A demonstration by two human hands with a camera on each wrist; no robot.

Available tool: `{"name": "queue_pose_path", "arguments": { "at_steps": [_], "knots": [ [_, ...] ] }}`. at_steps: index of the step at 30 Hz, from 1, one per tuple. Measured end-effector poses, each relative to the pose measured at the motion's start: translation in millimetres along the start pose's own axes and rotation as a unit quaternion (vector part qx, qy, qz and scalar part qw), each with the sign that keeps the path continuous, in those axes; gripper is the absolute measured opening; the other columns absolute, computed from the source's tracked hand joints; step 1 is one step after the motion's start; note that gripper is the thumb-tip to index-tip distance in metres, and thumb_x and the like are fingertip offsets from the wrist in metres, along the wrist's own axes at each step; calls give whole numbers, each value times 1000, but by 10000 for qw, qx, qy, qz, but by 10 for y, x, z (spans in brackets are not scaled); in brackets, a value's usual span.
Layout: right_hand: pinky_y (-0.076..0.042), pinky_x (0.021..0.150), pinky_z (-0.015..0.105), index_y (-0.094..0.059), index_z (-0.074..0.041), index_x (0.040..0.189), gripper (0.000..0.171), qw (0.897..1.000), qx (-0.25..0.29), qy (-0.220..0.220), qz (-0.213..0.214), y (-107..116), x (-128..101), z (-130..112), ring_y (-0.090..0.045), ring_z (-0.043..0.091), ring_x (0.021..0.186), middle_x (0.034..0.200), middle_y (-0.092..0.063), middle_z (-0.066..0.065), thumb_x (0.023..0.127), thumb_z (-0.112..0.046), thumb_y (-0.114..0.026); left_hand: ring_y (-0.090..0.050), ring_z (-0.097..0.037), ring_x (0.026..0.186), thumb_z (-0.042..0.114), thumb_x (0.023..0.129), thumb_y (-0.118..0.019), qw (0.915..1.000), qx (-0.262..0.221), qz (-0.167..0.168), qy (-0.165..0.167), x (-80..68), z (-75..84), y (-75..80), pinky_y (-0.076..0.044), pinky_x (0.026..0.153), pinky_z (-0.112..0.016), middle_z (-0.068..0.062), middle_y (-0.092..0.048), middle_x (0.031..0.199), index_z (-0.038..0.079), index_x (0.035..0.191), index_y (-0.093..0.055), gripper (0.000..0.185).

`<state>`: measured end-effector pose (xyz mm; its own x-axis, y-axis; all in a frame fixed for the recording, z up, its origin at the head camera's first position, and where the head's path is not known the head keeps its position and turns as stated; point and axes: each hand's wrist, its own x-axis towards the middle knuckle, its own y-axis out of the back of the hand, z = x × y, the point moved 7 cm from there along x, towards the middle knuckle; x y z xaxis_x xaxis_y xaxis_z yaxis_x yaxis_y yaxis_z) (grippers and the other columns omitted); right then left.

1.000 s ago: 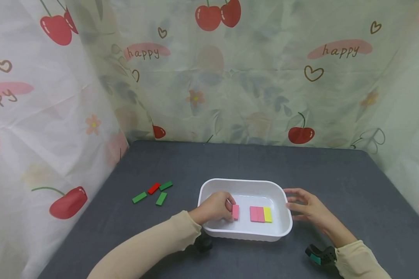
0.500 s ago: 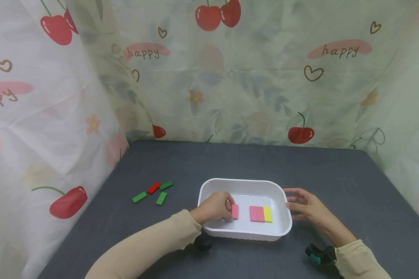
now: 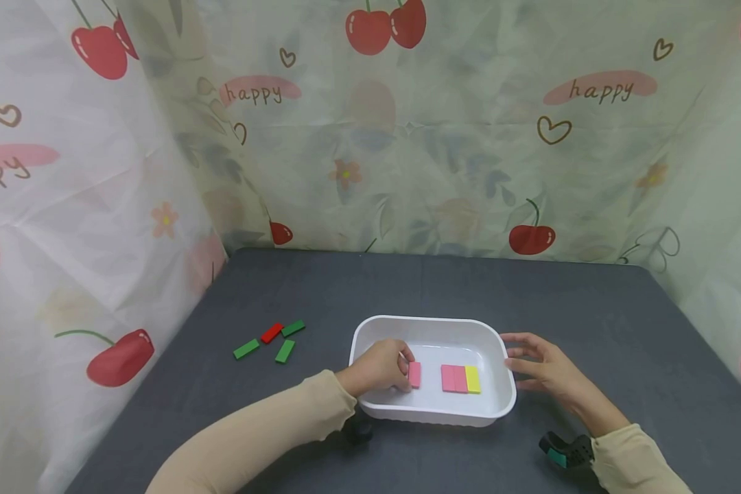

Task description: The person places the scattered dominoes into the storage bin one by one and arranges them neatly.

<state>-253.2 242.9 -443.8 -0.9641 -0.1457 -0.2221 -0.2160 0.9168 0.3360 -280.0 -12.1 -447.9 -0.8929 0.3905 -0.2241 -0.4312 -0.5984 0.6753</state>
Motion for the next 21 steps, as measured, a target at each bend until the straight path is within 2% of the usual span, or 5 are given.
{"name": "queue_pose_path", "arguments": {
  "at_steps": [21],
  "knots": [
    [-56,79,47,-38,-1,142,65,10000,25,47,-20,0,2,11,-62,24,102,125,-53,25,90,-22,-69,-53,-14,59,-3,68,-82,9998,193,42,-64,13,-6,-9,-43,53,-23,-2,-58,68,4,97,-64,34]
  ]
}}
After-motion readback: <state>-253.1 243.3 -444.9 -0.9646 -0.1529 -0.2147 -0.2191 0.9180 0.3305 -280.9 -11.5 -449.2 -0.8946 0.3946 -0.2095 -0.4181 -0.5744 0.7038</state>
